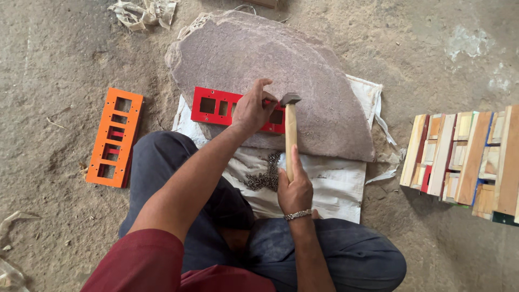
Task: The person assembles small wooden frames by hammering nails into red and orange plastic templates placed on a cushion. They repeatedly pick up nails, position them in the template holes, and strike them with a hammer, then remove the assembled frames and place them aside.
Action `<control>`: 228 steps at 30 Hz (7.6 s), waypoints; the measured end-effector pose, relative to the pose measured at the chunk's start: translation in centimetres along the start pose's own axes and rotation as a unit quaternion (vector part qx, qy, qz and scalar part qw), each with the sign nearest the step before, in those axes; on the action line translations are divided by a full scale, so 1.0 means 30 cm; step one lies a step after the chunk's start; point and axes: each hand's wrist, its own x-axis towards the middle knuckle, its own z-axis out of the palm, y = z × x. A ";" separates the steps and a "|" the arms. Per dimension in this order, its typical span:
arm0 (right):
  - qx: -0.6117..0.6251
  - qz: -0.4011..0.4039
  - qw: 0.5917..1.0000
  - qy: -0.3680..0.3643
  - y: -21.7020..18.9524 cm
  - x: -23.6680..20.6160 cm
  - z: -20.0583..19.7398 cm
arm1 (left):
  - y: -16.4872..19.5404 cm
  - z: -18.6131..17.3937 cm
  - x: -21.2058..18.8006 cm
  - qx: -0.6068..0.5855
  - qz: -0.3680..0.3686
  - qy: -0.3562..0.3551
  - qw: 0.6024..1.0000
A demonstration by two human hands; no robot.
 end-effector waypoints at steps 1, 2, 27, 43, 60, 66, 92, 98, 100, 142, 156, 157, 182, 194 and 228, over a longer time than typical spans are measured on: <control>0.001 -0.018 1.000 0.009 -0.006 0.003 -0.007 | 0.003 0.001 0.001 -0.007 -0.004 -0.004 1.000; 0.006 -0.036 0.999 0.016 -0.018 0.005 -0.014 | 0.002 -0.002 0.000 -0.009 -0.010 -0.008 1.000; 0.007 -0.053 0.990 0.131 -0.088 0.031 -0.036 | -0.069 0.030 0.003 -0.028 0.002 0.035 0.999; 0.069 -0.064 0.991 0.095 0.014 -0.106 -0.073 | -0.080 0.039 0.007 -0.060 -0.004 0.030 0.998; 0.559 0.309 0.768 0.051 0.199 -0.078 -0.043 | -0.002 -0.489 -0.081 0.288 0.044 -0.242 0.926; 0.580 0.327 0.741 0.090 0.229 -0.088 -0.052 | 0.052 -0.230 -0.057 0.337 0.162 -0.187 0.909; 0.575 0.347 0.735 0.089 0.219 -0.107 -0.065 | 0.014 0.180 -0.586 0.119 0.190 -0.209 0.952; 0.570 0.347 0.739 0.092 0.207 -0.101 -0.064 | 0.018 0.093 -0.415 -0.080 0.064 -0.030 0.994; 0.562 0.351 0.743 0.091 0.201 -0.098 -0.064 | -0.005 0.012 -0.310 -0.085 0.035 0.002 0.996; 0.076 -0.031 0.997 -0.015 -0.116 -0.084 0.033 | -0.141 -0.145 -0.022 0.022 0.063 0.088 0.994; 0.000 -0.067 0.997 -0.041 -0.174 0.059 0.066 | -0.172 -0.127 -0.018 0.013 0.028 0.084 0.996; -0.002 -0.080 0.996 -0.033 -0.176 0.060 0.066 | -0.175 -0.126 -0.017 0.011 0.015 0.078 0.997; -0.141 -0.279 0.933 0.181 -0.337 0.077 -0.210 | -0.172 -0.137 -0.031 -0.097 0.035 0.120 0.987; -0.104 -0.118 0.987 0.034 -0.285 0.066 0.117 | -0.209 -0.105 -0.020 -0.120 0.070 0.156 0.978; 0.453 0.386 0.797 0.104 0.245 -0.055 0.066 | 0.097 -0.118 -0.067 0.220 0.134 -0.149 0.955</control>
